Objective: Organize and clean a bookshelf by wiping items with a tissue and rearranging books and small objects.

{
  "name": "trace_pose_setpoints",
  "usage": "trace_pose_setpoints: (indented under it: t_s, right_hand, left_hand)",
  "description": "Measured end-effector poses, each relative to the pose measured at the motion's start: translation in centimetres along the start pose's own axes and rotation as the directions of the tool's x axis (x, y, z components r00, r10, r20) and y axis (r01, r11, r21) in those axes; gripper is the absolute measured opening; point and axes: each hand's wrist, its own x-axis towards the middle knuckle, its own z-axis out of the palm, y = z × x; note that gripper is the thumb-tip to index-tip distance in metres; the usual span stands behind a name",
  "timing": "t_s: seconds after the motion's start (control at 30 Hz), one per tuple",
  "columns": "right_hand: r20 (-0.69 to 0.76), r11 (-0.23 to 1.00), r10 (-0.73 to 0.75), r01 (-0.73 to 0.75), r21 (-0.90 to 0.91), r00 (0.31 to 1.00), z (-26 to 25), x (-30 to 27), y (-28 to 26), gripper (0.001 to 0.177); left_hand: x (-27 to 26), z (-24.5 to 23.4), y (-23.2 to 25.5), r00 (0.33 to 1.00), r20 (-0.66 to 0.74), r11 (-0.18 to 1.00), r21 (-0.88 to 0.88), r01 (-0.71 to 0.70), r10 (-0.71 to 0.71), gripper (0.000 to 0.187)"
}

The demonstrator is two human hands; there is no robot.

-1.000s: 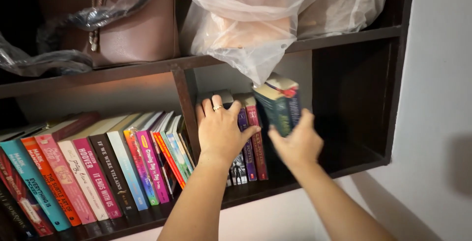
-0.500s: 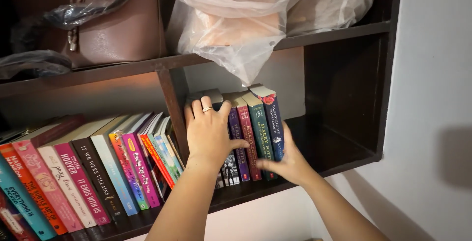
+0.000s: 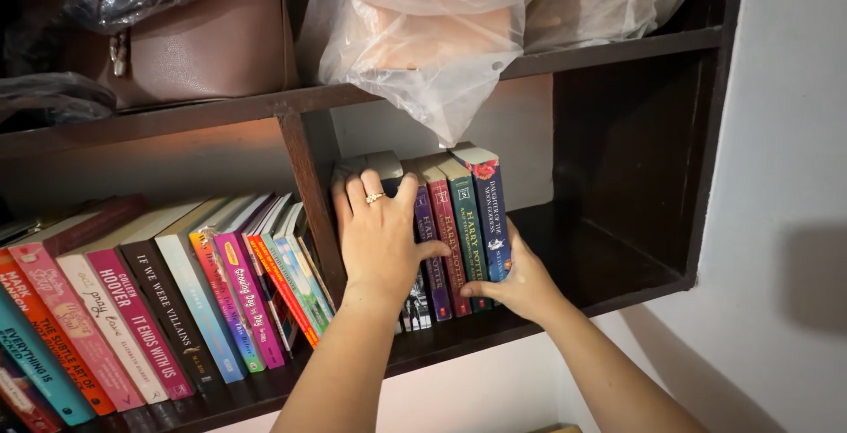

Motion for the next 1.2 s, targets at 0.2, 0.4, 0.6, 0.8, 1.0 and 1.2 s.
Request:
trace_pose_setpoints:
  t_s: [0.2, 0.4, 0.6, 0.8, 1.0, 1.2]
  right_hand:
    - [0.032, 0.988, 0.155, -0.155, -0.003, 0.987, -0.1, 0.6, 0.6, 0.135]
    - [0.051, 0.989, 0.145, -0.144, -0.015, 0.988, -0.1, 0.7, 1.9, 0.135]
    - [0.032, 0.982, 0.187, -0.185, -0.048, 0.982, 0.0, 0.3, 1.7, 0.126]
    - [-0.02, 0.959, 0.255, -0.255, -0.124, 0.967, -0.1, 0.6, 2.0, 0.127]
    - [-0.008, 0.963, 0.268, -0.268, -0.038, 0.963, -0.1, 0.6, 1.9, 0.125]
    - [0.011, 0.963, 0.268, -0.267, -0.027, 0.963, -0.3, 0.6, 1.6, 0.123]
  left_hand:
    - [-0.1, 1.0, -0.2, 0.992, -0.119, 0.999, -0.006, -0.032, 0.031, 0.095]
    - [0.5, -1.1, -0.8, 0.994, 0.076, 0.993, 0.084, -0.087, 0.08, 0.122]
    - [0.2, -1.1, -1.1, 0.967, 0.213, 0.913, 0.35, -0.212, 0.142, 0.153]
    - [0.3, -0.6, -0.9, 0.978, 0.175, 0.933, 0.318, -0.166, 0.114, 0.142]
    - [0.4, -0.6, -0.9, 0.983, 0.161, 0.955, 0.266, -0.133, 0.092, 0.141]
    - [0.1, -0.4, -0.7, 0.987, 0.135, 0.951, 0.283, -0.125, 0.089, 0.141]
